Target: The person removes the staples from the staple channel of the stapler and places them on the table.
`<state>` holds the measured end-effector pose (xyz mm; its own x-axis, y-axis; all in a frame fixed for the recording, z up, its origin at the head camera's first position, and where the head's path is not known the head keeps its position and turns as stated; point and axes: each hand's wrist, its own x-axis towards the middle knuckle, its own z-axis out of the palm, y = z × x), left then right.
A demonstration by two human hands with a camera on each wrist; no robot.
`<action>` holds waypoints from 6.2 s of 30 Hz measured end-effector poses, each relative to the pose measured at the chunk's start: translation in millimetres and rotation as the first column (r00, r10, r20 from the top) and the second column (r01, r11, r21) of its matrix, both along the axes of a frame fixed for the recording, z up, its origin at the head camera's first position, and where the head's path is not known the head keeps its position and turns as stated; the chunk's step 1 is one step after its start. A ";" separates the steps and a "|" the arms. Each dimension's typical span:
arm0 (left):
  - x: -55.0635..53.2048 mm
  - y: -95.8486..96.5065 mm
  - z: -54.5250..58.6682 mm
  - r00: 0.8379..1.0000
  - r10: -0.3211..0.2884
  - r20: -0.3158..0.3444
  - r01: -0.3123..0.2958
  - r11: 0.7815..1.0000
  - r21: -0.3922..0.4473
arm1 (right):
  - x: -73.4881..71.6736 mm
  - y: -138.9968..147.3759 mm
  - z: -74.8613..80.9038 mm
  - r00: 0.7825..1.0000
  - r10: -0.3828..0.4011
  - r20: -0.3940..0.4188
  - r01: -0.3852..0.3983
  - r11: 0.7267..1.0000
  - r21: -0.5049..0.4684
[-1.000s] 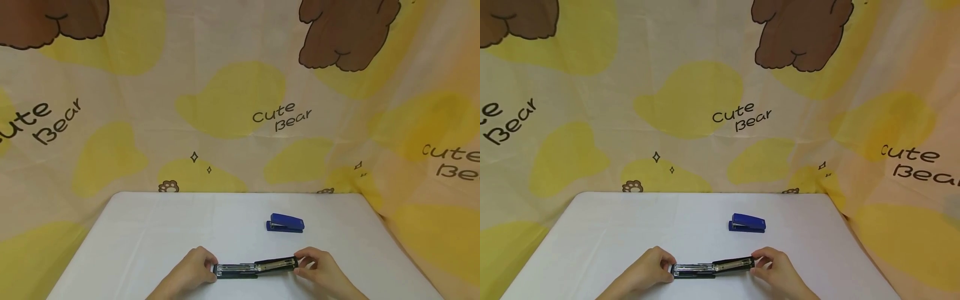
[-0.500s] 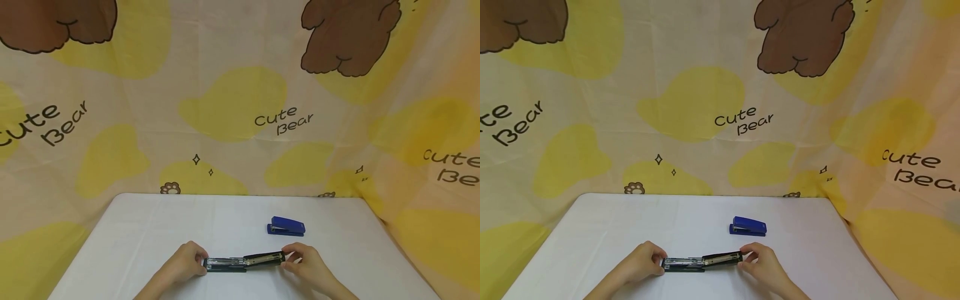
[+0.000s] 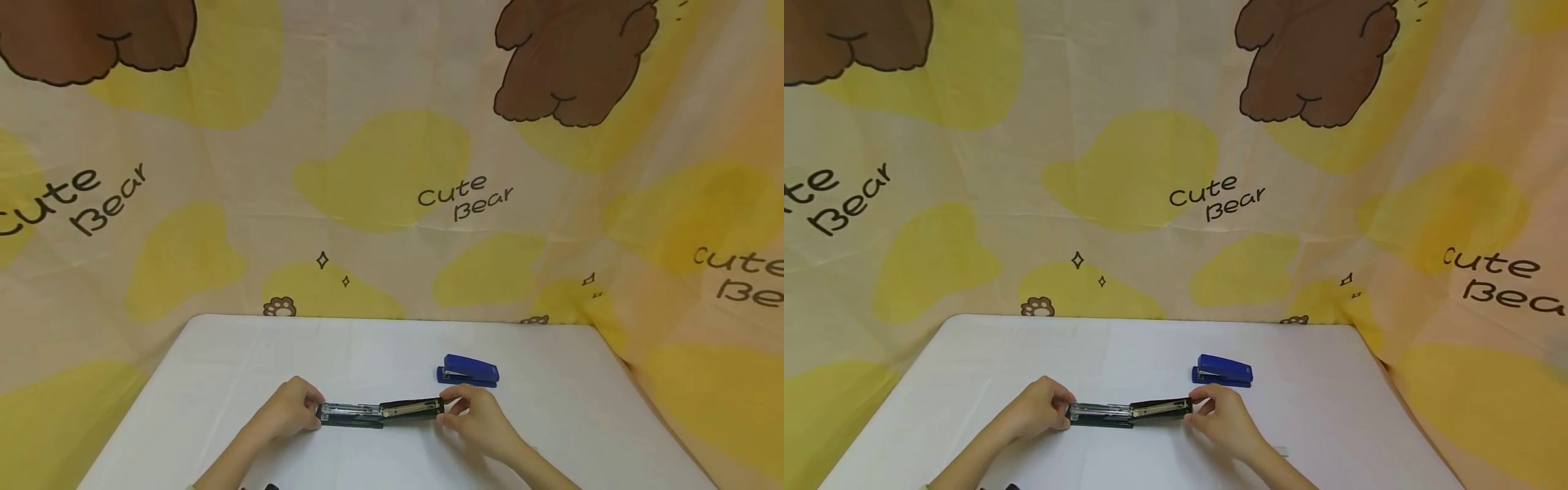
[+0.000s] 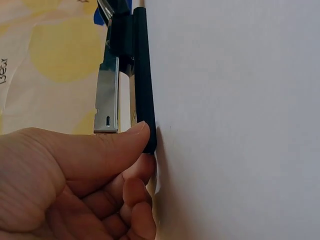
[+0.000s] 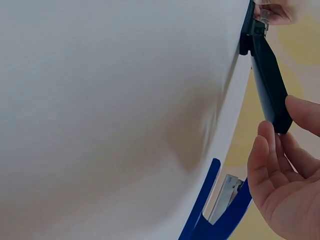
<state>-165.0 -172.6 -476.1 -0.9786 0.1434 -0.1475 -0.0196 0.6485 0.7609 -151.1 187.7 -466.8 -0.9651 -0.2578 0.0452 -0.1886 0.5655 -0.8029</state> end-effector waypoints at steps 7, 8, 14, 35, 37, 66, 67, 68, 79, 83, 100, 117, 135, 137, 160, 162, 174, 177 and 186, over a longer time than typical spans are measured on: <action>-9.2 -5.0 1.0 0.999 0.041 0.003 -0.041 0.998 -0.045 | -11.0 -11.9 0.0 1.000 -0.002 -0.008 0.002 1.000 -0.024; -10.1 -5.8 1.2 0.999 0.044 0.003 -0.044 0.998 -0.048 | -12.4 -13.5 0.0 1.000 0.000 -0.009 0.000 1.000 -0.024; -16.2 -11.5 2.6 0.999 0.052 -0.016 -0.053 0.996 -0.065 | -20.5 -22.3 -1.3 1.000 0.003 -0.017 -0.004 1.000 -0.026; -35.7 -32.5 -1.1 0.995 0.096 -0.041 -0.098 0.994 -0.052 | -39.5 -53.8 -0.8 0.999 -0.044 0.003 0.044 0.996 -0.081; -37.2 -34.2 -1.1 0.994 0.101 -0.039 -0.103 0.993 -0.055 | -40.8 -56.1 -0.6 0.999 -0.048 0.003 0.049 0.996 -0.080; -58.2 -52.1 -1.6 0.989 0.147 -0.022 -0.148 0.981 -0.124 | -68.3 -78.1 -8.8 0.998 -0.068 0.002 0.068 0.992 -0.111; -58.1 -52.2 -1.9 0.989 0.150 -0.020 -0.151 0.981 -0.121 | -68.9 -78.4 -9.0 0.998 -0.069 0.001 0.069 0.991 -0.113; -57.9 -52.0 -2.0 0.988 0.153 -0.019 -0.154 0.981 -0.119 | -69.3 -78.7 -9.1 0.997 -0.071 0.002 0.071 0.991 -0.112; -51.4 -56.9 -6.4 0.989 0.144 -0.045 -0.146 0.987 -0.061 | -67.5 -78.1 -3.2 0.998 -0.059 0.000 0.059 0.993 -0.104; -47.1 -62.7 -3.1 0.992 0.093 -0.084 -0.099 0.993 -0.069 | -63.8 -70.4 6.9 0.998 -0.054 -0.016 0.053 0.995 -0.083; -12.9 6.5 49.4 0.896 0.205 -0.394 -0.181 0.979 0.097 | -44.3 -14.8 51.7 0.988 -0.112 -0.103 0.109 0.994 -0.029; 10.9 93.6 38.7 0.838 0.112 -0.533 -0.023 0.985 0.171 | -39.0 44.6 51.1 0.975 -0.147 -0.166 0.160 0.985 0.070; 0.2 153.1 24.9 0.879 -0.031 -0.475 0.163 0.957 0.238 | -46.3 88.8 25.9 0.974 -0.198 -0.107 0.212 0.966 0.148; -2.5 157.9 21.6 0.881 -0.047 -0.471 0.176 0.956 0.234 | -47.6 91.7 22.6 0.977 -0.192 -0.090 0.203 0.970 0.133; -34.4 198.0 -11.6 0.939 -0.080 -0.334 0.155 0.967 0.204 | -63.7 109.9 0.4 0.985 -0.128 0.112 0.115 0.986 0.120; -37.7 200.2 -15.1 0.946 -0.067 -0.318 0.139 0.968 0.210 | -65.1 109.9 -1.3 0.985 -0.122 0.118 0.109 0.987 0.117; -50.3 214.4 -32.1 0.940 -0.077 -0.333 0.153 0.966 0.209 | -71.8 107.1 -14.5 0.991 -0.096 0.096 0.085 0.991 0.107; -51.0 216.3 -34.3 0.934 -0.077 -0.348 0.155 0.968 0.200 | -71.8 106.9 -14.1 0.992 -0.088 0.089 0.078 0.990 0.115; -53.3 216.1 -35.7 0.929 -0.049 -0.366 0.136 0.967 0.216 | -70.6 108.5 -13.1 0.984 -0.123 0.130 0.104 0.983 0.149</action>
<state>-218.3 43.6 -511.8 -0.9407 0.2233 0.2554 0.3309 0.4378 0.8360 -221.7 296.2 -479.9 -0.9829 -0.1405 -0.1195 -0.0096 0.6862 -0.7274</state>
